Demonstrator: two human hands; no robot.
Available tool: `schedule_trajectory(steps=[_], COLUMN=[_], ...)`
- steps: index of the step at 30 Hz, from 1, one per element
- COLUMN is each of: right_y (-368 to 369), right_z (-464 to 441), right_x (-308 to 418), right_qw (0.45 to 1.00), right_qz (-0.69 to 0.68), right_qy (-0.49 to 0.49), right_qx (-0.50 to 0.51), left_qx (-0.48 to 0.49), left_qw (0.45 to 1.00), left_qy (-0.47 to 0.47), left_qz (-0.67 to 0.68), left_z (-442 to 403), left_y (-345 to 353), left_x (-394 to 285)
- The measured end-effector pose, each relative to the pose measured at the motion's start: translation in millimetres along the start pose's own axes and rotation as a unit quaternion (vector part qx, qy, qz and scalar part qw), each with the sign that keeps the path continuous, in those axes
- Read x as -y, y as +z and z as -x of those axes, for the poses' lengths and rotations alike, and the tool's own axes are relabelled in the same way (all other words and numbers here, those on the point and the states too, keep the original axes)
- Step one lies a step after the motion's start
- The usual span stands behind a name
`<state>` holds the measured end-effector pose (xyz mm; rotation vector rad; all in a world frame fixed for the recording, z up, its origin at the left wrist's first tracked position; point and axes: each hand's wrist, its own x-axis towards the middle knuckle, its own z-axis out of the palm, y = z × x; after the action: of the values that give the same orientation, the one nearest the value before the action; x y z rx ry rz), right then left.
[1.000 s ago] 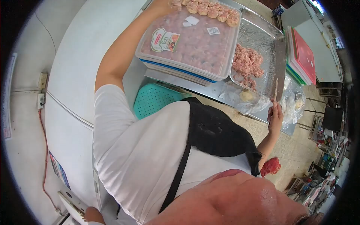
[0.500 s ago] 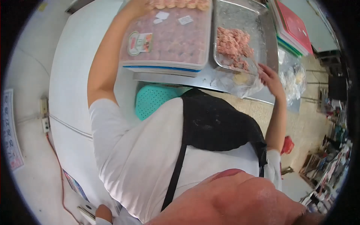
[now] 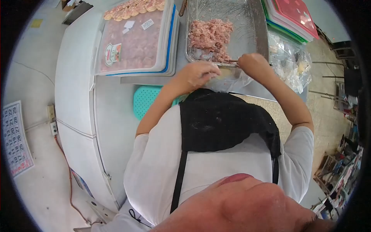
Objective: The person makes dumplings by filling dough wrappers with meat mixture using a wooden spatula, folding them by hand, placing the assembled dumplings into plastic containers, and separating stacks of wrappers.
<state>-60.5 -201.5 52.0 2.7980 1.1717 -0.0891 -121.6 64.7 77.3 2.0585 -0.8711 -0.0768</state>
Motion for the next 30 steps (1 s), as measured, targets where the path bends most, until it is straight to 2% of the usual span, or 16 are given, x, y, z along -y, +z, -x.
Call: schedule_trajectory(steps=[3,4,7,8,10,11,12,15,19,20,23,24,25,26,28,30], right_y=[-21.1,-15.3,37.0,44.7,28.8,18.9,4.4,5.8,43.2,51.6,51.2,30.3,27.8,25.6,25.0,42.2], right_z=[-14.4,-23.7,-30.7,-25.7,-10.2,-6.3,-9.7,-30.0,-26.9,-25.6,-24.0,-18.9,-18.3,-18.8,-13.0,-13.5], right_x=[-50.2,-69.3,-74.4,-55.2,-41.4,-44.1,-56.5,-87.8,-37.6,-38.7,-69.0,-71.3,-67.3,-62.8,-40.1,-45.8], right_qw=[0.999,1.0,0.999,0.997,0.998,0.997,0.997,0.999,0.985,0.982,0.925,0.928,0.949,0.967,0.986,0.956], right_qz=[-0.013,0.009,0.02,-0.069,-0.047,-0.035,-0.046,-0.03,-0.157,-0.174,-0.371,-0.366,-0.304,-0.24,-0.139,-0.285], right_qy=[0.041,0.024,-0.008,-0.034,-0.051,-0.061,-0.012,-0.017,-0.071,-0.069,-0.068,-0.055,-0.04,-0.025,-0.029,-0.045], right_qx=[0.019,-0.009,-0.04,0.005,0.01,0.013,0.057,-0.022,0.029,0.009,0.041,0.046,0.067,0.088,0.089,0.049], left_qx=[0.047,0.052,-0.14,-0.155,-0.182,-0.172,-0.162,-0.185,-0.237,-0.252,-0.314,-0.358,-0.389,-0.405,-0.386,-0.339], left_qw=[0.997,0.996,0.98,0.972,0.952,0.955,0.957,0.958,0.953,0.951,0.885,0.84,0.765,0.661,0.761,0.834], left_qy=[-0.054,-0.071,-0.068,-0.07,-0.074,-0.1,-0.126,-0.129,-0.142,-0.147,-0.339,-0.328,-0.306,-0.271,-0.282,-0.295], left_qz=[0.019,0.03,-0.126,-0.163,-0.233,-0.218,-0.203,-0.175,-0.122,-0.106,0.06,0.241,0.413,0.571,0.438,0.319], left_z=[-0.3,1.6,5.9,5.0,5.9,7.3,8.6,0.9,-5.9,-7.3,-7.0,-9.6,-14.0,-14.9,-7.7,-6.0], left_y=[63.3,83.5,132.7,136.5,139.8,140.5,138.3,126.4,122.5,120.7,112.3,106.4,98.9,95.0,103.0,97.6], left_x=[39.0,51.9,71.9,75.4,77.1,75.7,70.8,47.8,33.6,31.0,23.2,17.7,10.3,7.0,26.9,34.1])
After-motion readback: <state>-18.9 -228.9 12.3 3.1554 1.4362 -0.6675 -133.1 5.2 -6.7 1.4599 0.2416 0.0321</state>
